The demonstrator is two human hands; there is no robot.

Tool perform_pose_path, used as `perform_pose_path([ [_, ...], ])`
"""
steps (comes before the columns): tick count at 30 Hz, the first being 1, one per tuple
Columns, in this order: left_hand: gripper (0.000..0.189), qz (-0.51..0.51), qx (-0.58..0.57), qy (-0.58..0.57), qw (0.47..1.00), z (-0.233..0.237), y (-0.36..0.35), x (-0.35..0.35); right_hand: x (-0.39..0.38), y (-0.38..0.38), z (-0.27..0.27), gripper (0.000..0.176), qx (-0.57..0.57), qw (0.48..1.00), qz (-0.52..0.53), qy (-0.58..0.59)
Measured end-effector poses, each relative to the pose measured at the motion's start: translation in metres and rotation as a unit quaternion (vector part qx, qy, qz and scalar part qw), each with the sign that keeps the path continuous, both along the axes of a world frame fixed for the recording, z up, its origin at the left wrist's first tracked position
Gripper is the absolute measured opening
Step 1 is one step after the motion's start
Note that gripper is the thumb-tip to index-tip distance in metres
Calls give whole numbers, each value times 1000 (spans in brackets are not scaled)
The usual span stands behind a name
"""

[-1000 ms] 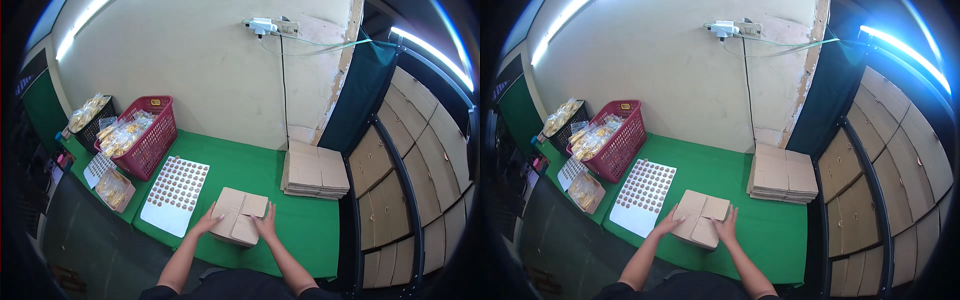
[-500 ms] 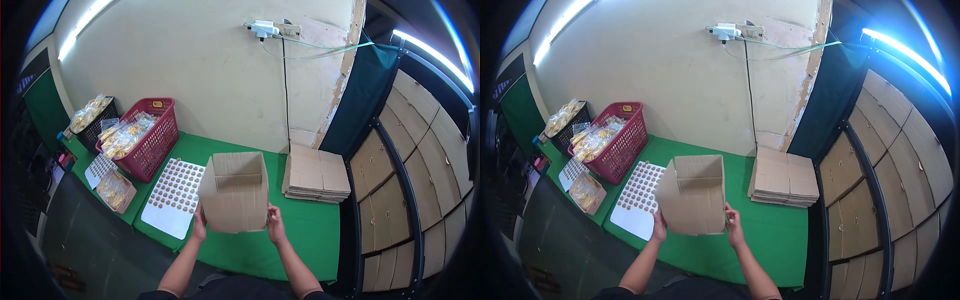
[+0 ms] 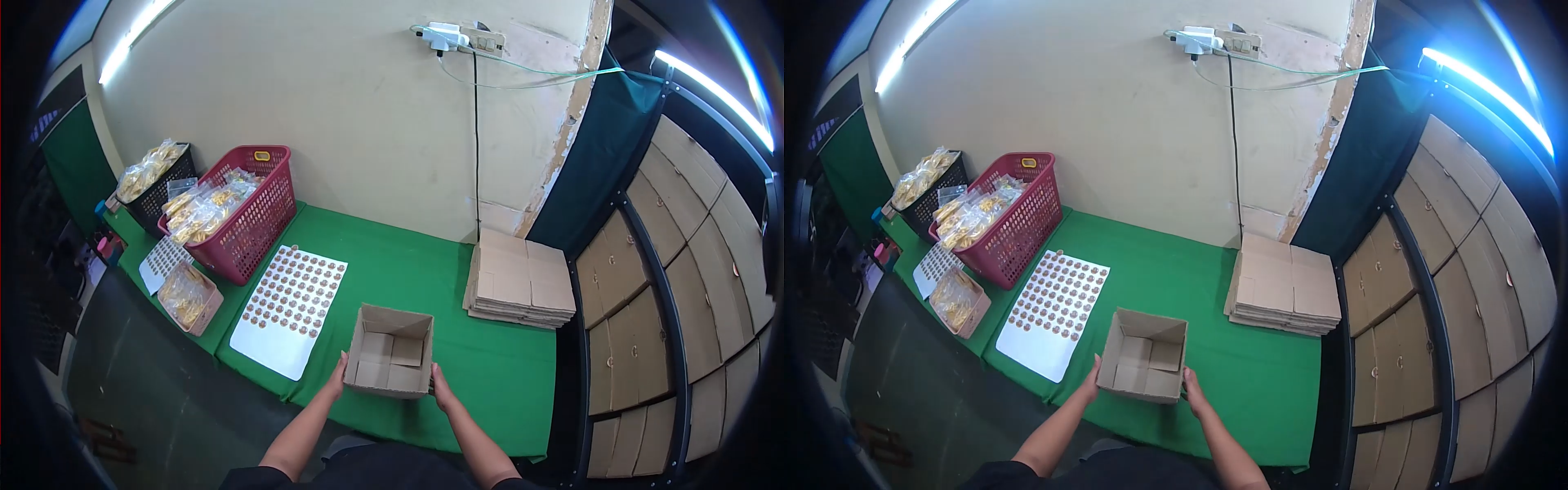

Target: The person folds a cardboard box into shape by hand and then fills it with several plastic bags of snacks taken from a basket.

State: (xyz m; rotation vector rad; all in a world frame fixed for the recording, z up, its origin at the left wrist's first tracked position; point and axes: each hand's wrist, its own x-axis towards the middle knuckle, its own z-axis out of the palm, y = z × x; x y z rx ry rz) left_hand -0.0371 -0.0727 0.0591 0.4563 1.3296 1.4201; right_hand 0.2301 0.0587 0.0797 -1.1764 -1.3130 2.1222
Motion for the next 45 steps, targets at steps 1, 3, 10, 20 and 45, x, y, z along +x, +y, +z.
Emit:
perform_pose_path([
  [1,74,-11,26,-33,999,29,4,0,-1,5,7,76,5,1000,3,-31],
  [3,74,-18,51,-65,996,68,15,0,-10,13,32,78,9,998,9,-61],
  [10,63,-19,54,45,997,88,11,-45,-7,42,10,59,90,989,-80,88],
  [20,48,-55,58,637,767,29,-4,-104,-46,38,22,79,637,568,20,-521],
  [45,108,-250,106,471,839,18,5,-85,-160,78,26,51,403,754,63,-514],
])
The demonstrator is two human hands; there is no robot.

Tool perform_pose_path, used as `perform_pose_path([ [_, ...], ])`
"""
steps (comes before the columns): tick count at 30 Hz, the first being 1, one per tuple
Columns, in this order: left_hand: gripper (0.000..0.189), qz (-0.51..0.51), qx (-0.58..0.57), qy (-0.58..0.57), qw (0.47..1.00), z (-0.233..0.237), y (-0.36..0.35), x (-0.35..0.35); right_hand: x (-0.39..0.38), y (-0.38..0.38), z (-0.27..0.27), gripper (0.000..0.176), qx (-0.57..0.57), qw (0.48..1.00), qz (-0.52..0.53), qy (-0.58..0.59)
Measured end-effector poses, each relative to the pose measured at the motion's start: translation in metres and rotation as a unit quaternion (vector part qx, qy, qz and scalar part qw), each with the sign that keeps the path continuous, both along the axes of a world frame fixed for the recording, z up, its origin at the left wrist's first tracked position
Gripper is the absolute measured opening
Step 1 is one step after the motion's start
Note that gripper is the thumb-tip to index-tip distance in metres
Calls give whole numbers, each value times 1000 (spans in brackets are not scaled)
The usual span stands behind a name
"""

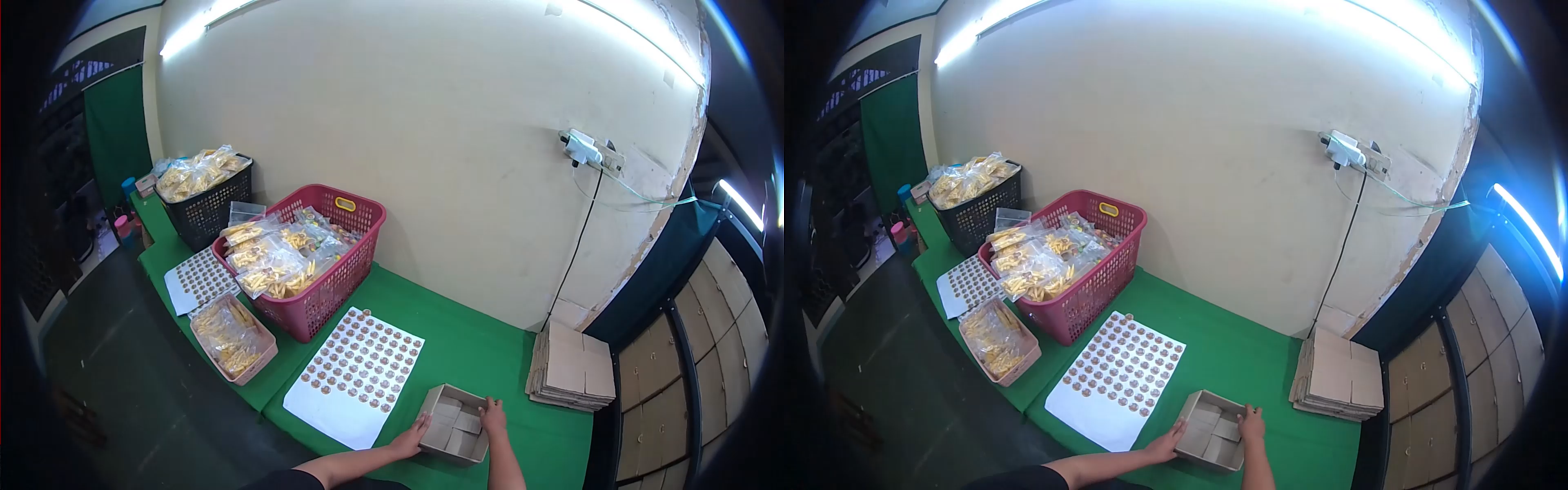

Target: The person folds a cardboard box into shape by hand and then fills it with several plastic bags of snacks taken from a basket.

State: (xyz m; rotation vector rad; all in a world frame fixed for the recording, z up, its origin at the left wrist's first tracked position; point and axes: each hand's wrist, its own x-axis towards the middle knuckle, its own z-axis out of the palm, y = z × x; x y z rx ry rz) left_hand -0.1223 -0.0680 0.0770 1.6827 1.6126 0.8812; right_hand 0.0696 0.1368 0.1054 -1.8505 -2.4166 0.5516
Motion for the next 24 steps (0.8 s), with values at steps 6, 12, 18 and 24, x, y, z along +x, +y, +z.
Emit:
perform_pose_path([
  [6,113,52,-74,1,996,-4,11,0,-8,10,-7,54,17,1000,0,-16],
  [12,120,72,-162,-11,984,0,3,20,-4,14,-14,60,20,999,24,-8],
  [18,103,-118,-175,-79,974,-4,8,-75,-25,7,20,74,-20,999,-48,3],
  [24,50,-57,-77,-251,963,97,-53,-281,-170,-52,96,24,173,918,-79,348],
])
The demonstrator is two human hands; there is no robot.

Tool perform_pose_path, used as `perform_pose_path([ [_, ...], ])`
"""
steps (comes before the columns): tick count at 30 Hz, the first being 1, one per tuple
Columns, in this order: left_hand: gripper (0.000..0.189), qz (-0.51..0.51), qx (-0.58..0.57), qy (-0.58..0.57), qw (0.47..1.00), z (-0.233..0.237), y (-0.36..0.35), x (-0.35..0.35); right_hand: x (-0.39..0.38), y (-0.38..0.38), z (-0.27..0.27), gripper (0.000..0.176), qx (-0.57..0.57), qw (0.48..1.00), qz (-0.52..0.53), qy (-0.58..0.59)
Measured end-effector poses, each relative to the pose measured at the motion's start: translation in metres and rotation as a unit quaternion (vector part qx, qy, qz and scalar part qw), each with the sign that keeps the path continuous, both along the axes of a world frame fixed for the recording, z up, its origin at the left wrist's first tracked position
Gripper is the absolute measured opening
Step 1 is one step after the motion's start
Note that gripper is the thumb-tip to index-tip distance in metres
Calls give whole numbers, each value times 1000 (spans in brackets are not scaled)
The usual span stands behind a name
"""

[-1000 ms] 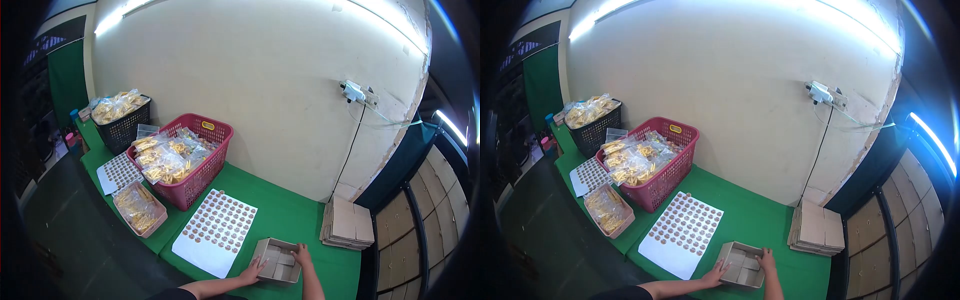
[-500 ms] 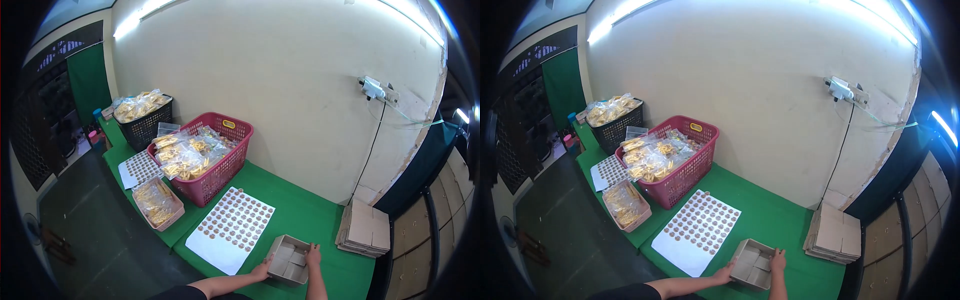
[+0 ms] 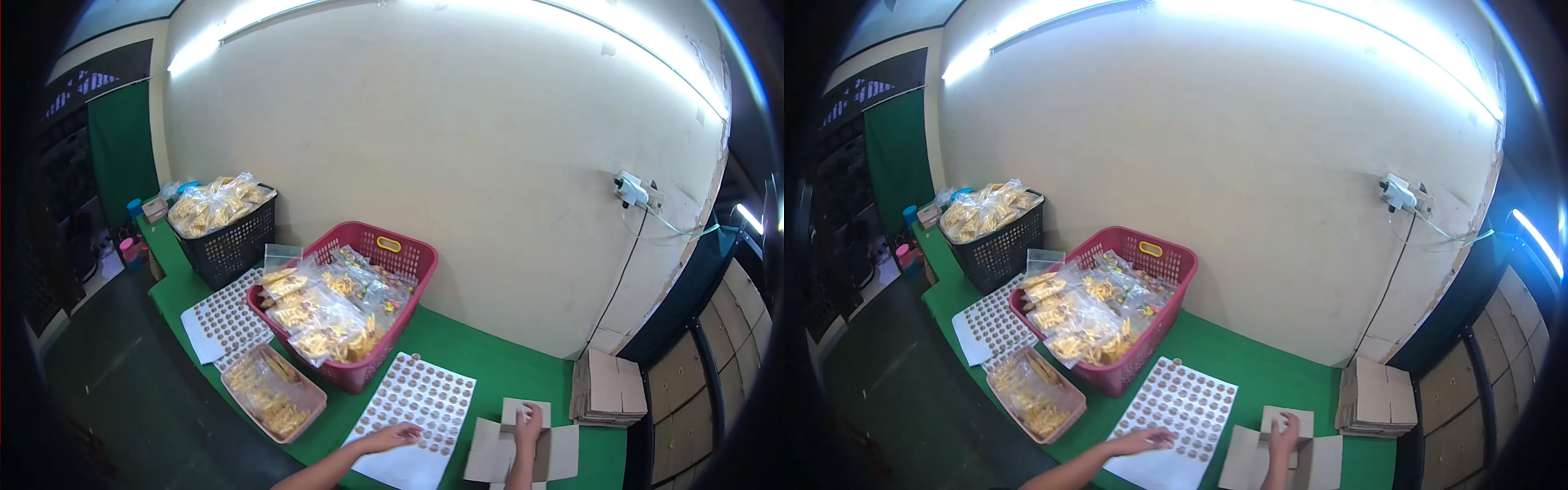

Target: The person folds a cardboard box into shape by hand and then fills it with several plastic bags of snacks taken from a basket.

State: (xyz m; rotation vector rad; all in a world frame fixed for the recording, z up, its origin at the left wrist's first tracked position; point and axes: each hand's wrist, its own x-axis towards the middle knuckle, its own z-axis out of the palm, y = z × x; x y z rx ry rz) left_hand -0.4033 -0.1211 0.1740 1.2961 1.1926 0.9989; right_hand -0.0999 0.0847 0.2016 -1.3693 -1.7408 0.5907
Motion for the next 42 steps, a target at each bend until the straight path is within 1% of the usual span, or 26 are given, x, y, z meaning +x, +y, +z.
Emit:
perform_pose_path([
  [1,43,50,-45,-28,997,28,-13,-35,-45,-13,13,19,-39,993,3,111],
  [2,34,110,-20,-26,993,81,-30,-65,-81,-14,12,13,-34,989,63,130],
  [3,26,206,65,-66,974,92,-38,-93,-125,-21,16,14,-93,967,122,205],
  [4,20,281,84,-113,949,119,-51,-119,-167,-37,32,17,-165,945,166,229],
  [5,18,355,145,-125,915,127,-55,-145,-210,-59,58,20,-158,945,200,206],
  [6,19,467,180,-6,866,134,-59,-168,-248,-76,74,21,-163,931,244,218],
  [7,18,494,262,137,818,155,-62,-190,-283,-88,81,22,-147,916,277,252],
  [8,20,498,222,169,821,174,-63,-203,-317,-101,91,22,-108,903,305,282],
  [9,21,502,184,202,821,185,-63,-212,-341,-117,111,25,-35,945,261,193],
  [10,21,497,186,204,823,180,-61,-220,-362,-122,114,37,-55,958,250,133],
  [11,24,463,186,291,816,168,-56,-227,-378,-130,120,37,-54,958,245,136],
  [12,27,425,186,376,802,162,-56,-231,-391,-137,126,45,31,974,226,1],
  [13,27,421,188,376,804,158,-56,-230,-399,-143,129,53,112,963,202,-137],
  [16,41,369,200,401,814,151,-56,-223,-408,-146,120,61,59,965,202,-157],
  [20,46,376,195,324,846,163,-55,-210,-392,-147,129,65,27,969,213,-120],
  [22,60,358,220,296,858,165,-51,-202,-380,-148,134,76,-50,966,238,84],
  [23,60,355,222,296,859,169,-49,-191,-371,-149,137,76,-49,967,235,85],
  [25,77,402,181,70,895,187,-45,-157,-343,-147,145,87,-103,903,271,317],
  [26,86,355,204,39,912,168,-33,-151,-323,-146,147,90,-135,902,263,316],
  [29,73,229,201,-88,948,141,-1,-102,-259,-136,129,86,-155,895,260,327],
  [31,65,172,78,-27,982,116,15,-66,-213,-128,106,78,-152,904,229,328],
  [32,59,171,77,-8,982,112,20,-41,-187,-127,97,72,-154,921,205,292],
  [33,56,137,65,-15,988,95,31,-18,-163,-119,75,57,-167,915,195,311],
  [37,51,51,69,-28,996,49,70,74,-63,-107,36,29,-242,882,173,365],
  [40,47,23,-46,-73,996,23,94,149,9,-88,-2,30,-232,909,126,323],
  [42,37,39,-52,-133,989,-2,110,197,56,-78,-19,34,-248,914,110,303],
])
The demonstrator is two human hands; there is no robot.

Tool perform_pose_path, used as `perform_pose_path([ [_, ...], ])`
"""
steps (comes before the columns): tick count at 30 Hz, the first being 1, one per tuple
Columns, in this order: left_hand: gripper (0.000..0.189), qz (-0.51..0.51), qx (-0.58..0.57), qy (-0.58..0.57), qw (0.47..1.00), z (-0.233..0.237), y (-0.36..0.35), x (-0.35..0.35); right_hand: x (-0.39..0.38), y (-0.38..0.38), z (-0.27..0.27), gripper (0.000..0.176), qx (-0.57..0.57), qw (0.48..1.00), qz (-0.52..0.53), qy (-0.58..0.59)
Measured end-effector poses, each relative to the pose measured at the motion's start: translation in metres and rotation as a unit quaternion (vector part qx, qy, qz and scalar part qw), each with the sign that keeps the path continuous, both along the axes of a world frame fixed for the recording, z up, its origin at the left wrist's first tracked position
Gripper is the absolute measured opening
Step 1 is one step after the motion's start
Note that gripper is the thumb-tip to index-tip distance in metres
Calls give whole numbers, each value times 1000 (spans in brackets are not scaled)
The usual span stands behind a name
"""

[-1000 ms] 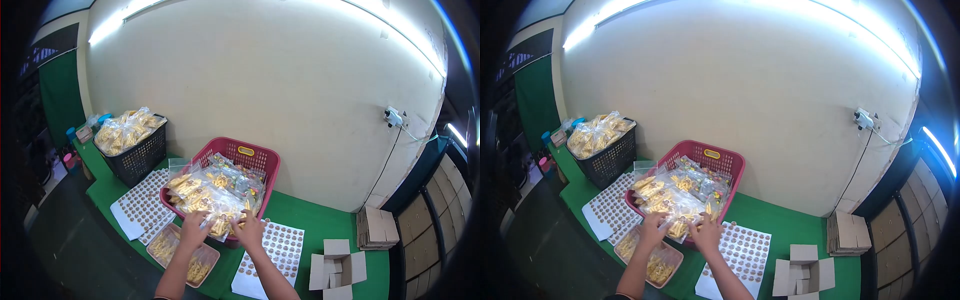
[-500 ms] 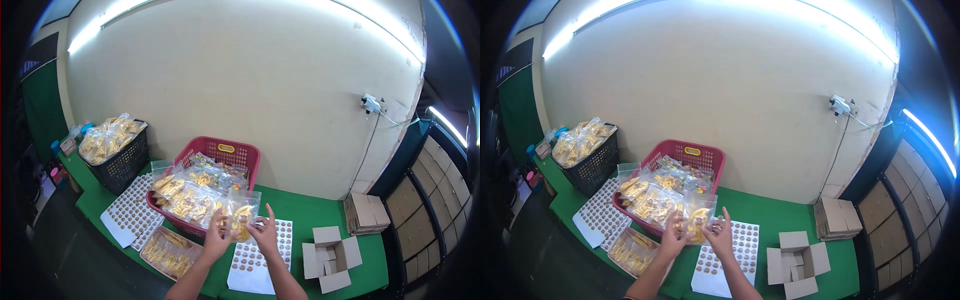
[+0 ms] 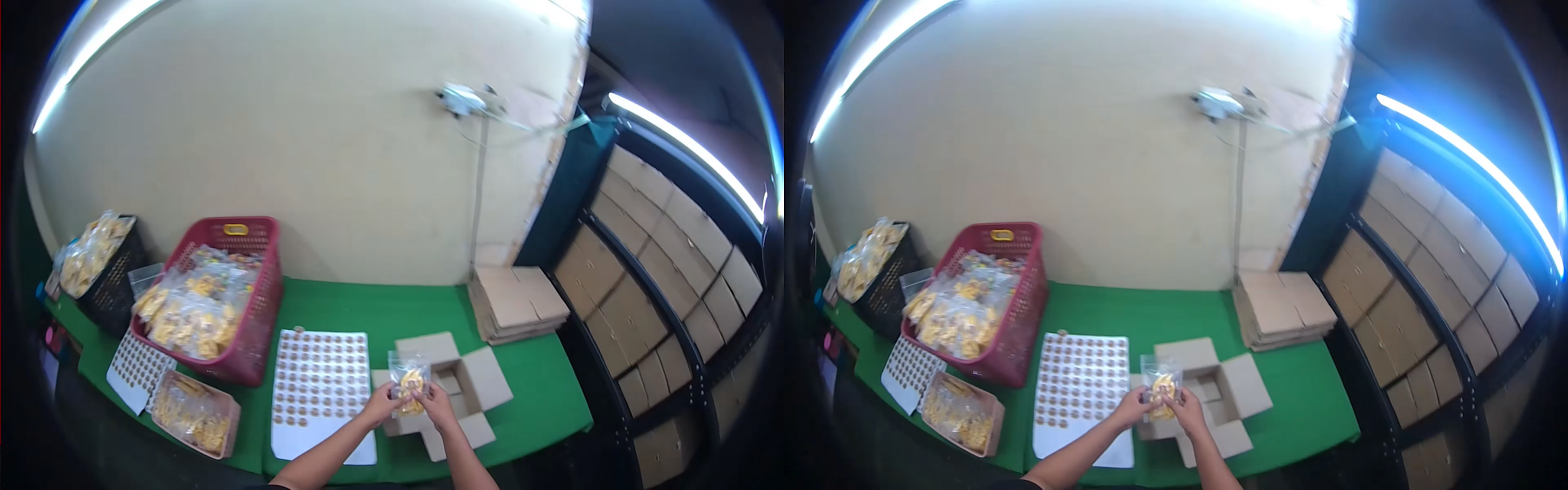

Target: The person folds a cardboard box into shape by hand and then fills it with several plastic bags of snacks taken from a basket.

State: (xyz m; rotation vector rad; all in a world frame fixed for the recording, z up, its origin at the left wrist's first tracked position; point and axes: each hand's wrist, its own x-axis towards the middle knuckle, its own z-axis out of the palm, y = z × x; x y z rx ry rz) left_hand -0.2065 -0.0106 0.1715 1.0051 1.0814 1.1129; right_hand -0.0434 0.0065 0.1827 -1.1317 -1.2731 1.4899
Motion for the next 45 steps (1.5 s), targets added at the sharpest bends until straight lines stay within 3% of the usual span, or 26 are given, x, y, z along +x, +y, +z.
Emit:
perform_pose_path([
  [4,35,-39,-68,-26,997,-42,19,72,79,16,-34,39,-19,1000,25,0],
  [10,44,15,-149,-78,986,-61,20,127,129,40,-54,41,-69,995,73,-18],
  [16,39,-18,-145,50,988,-55,30,129,131,45,-84,41,-85,993,72,-48],
  [18,34,144,-184,-69,970,-46,35,128,128,45,-91,40,-77,993,76,-56],
  [21,25,193,-162,-54,966,-85,50,121,123,55,-84,35,-1,987,113,-117],
  [23,22,192,-155,-45,968,-67,51,130,115,69,-93,25,-30,999,3,40],
  [29,15,264,-97,-87,956,-50,64,154,103,86,-75,13,28,999,-19,37],
  [36,12,333,-37,-101,937,-59,82,173,104,92,-81,18,21,995,-88,35],
  [45,20,309,-82,-154,935,-75,87,170,111,94,-85,21,-16,994,-102,20],
])
